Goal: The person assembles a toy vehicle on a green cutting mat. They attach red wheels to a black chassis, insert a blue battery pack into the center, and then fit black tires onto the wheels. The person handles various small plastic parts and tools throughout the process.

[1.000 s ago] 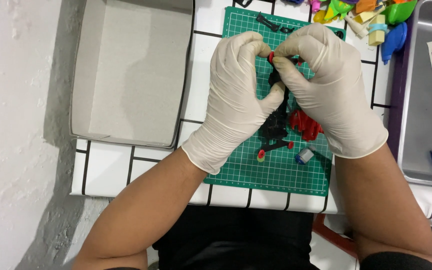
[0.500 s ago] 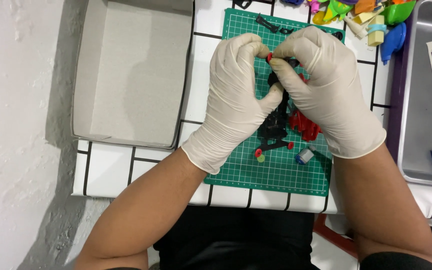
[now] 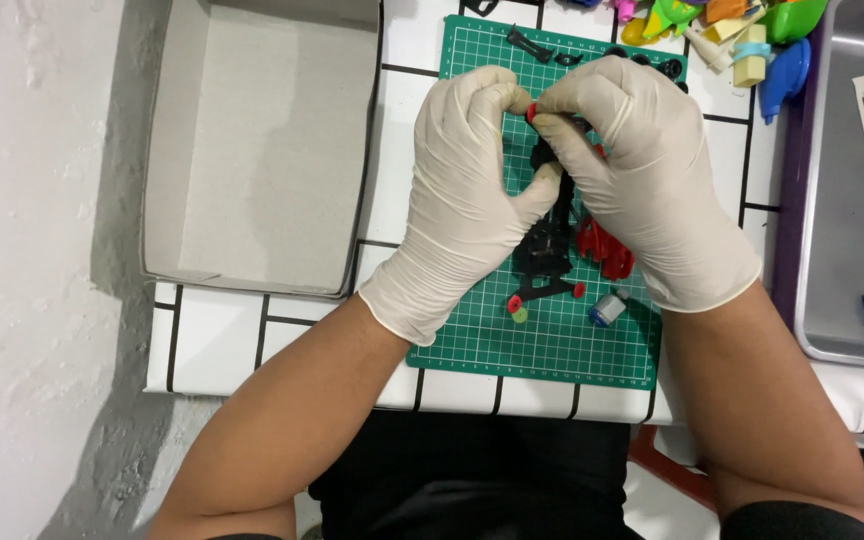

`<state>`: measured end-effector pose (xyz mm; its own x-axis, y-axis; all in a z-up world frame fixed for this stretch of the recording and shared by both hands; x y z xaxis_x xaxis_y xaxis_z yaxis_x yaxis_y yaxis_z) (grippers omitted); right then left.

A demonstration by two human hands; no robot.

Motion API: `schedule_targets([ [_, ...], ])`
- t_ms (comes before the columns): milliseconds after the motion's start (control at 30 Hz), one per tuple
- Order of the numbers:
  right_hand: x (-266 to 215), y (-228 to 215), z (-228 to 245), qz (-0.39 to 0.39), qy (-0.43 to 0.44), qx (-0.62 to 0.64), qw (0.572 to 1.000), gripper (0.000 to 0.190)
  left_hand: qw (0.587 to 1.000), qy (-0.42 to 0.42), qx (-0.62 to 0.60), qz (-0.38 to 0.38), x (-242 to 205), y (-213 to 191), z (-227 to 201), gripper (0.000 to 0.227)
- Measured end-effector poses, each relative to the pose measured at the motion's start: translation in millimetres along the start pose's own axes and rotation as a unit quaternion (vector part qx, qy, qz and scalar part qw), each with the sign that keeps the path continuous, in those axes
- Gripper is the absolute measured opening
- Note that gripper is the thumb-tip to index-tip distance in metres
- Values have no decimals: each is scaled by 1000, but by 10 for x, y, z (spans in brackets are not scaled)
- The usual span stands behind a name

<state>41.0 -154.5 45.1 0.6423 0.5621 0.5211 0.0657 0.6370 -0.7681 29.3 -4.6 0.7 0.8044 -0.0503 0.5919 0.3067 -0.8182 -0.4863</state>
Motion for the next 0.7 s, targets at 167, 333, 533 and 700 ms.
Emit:
schedule_targets([
  [167,-33,-18,-55,-4,0,-6,1000,9,999,-14,25,13,5,5,19,43],
  [333,-80,-80,-124,-37,-21,-55,998,10,996,-29,79,32,-2,68,135,46],
  [533,-130,-159,-155,-59,-30,-44,997,12,989,-44,136,39,-47,164,296,51],
  [700,-296,-204,-268,-88,28,4,996,24,976,-53,207,49,-76,208,395,54],
])
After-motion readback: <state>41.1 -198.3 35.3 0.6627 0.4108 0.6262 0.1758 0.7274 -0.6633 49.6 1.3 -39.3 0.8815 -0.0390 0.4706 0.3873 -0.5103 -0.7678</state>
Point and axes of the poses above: each hand's wrist, its own x-axis towards the middle knuckle, its own y-axis out of the palm, z = x × y, the point moved 3 cm from there along x, towards the middle knuckle, and after that the axes turned 4 degrees about x, right-handed, at the moved point
